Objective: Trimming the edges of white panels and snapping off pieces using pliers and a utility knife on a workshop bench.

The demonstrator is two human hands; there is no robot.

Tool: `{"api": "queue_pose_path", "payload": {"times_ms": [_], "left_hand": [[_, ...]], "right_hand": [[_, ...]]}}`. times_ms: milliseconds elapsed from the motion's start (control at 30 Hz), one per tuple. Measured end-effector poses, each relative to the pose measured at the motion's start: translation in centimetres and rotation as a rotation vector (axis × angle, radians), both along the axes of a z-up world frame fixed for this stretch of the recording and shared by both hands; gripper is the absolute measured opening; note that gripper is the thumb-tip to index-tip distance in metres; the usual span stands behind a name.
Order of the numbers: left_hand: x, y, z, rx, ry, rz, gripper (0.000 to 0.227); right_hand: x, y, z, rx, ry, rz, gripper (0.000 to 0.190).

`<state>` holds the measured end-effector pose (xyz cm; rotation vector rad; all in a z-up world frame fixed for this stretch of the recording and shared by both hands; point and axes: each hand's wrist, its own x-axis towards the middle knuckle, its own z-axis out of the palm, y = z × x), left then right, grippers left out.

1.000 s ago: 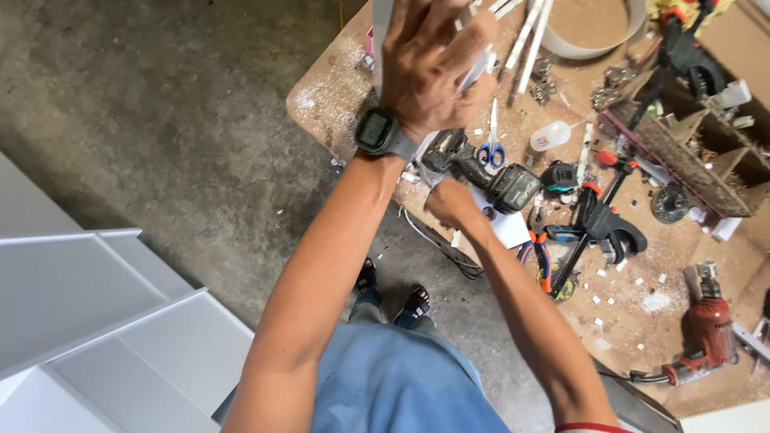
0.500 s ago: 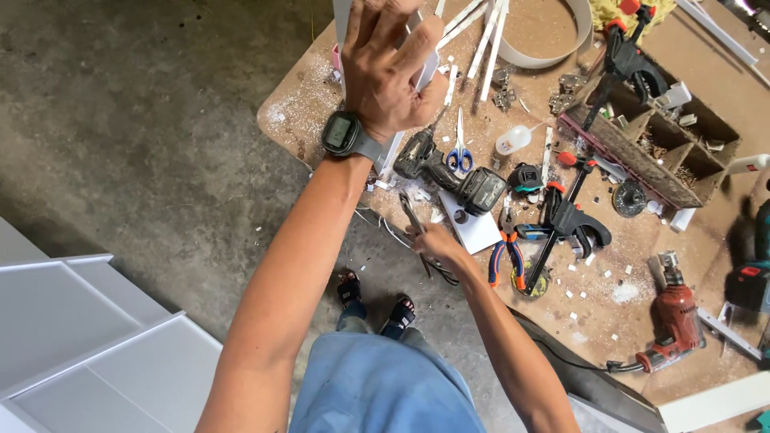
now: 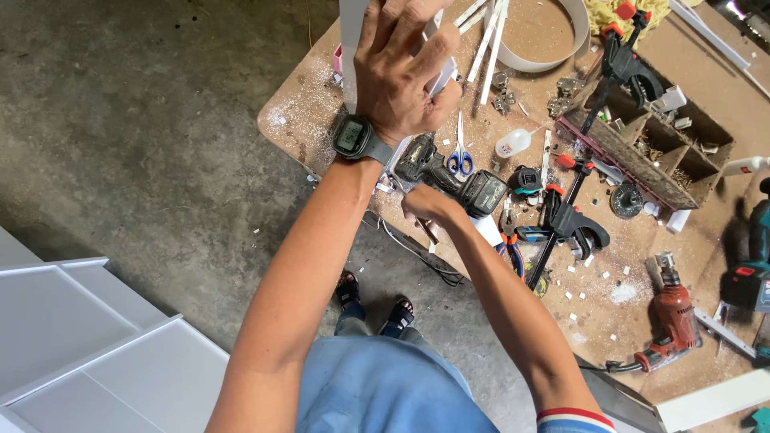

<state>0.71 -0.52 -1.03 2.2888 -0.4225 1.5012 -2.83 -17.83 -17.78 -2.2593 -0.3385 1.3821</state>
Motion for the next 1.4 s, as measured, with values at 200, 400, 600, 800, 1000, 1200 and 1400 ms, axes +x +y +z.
{"api": "queue_pose_path", "payload": {"times_ms": [200, 400, 600, 800, 1000, 1200, 1400], "left_hand": [[-0.3, -0.5, 0.5, -0.034, 0.026, -0.003, 0.035], [-0.6, -0.3, 0.7, -0.019, 0.033, -0.014, 0.036], [-0.3, -0.2, 0.5, -0.040, -0.031, -0.051, 0.024], [-1.3, -0.1, 1.1, -0.048, -0.025, -0.042, 0.024], [-1.0, -0.1, 1.2, -0.033, -0.003, -0.047, 0.027], [-0.4, 0.1, 0.0, -0.037, -0.024, -0.022, 0.020], [-1.1, -0.2, 1.0, -0.057, 0.059, -0.011, 0.034]], "right_hand": [[0.7, 1.2, 2.2, -0.079, 0.050, 0.018, 0.045], [1.4, 2.5, 2.3, -0.055, 0.095, -0.019, 0.044], [2.1, 4.8, 3.2, -0.098, 0.173, -0.039, 0.037], [1.3, 3.7, -1.7, -0.026, 0.202, -0.138, 0.031], [-5.4, -2.4, -11.2, 0.114, -0.211, -0.128, 0.026], [-5.5, -1.5, -8.7, 0.186, -0.075, -0.304, 0.024], [1.5, 0.5, -3.6, 0.036, 0.159, -0.107, 0.035]]}}
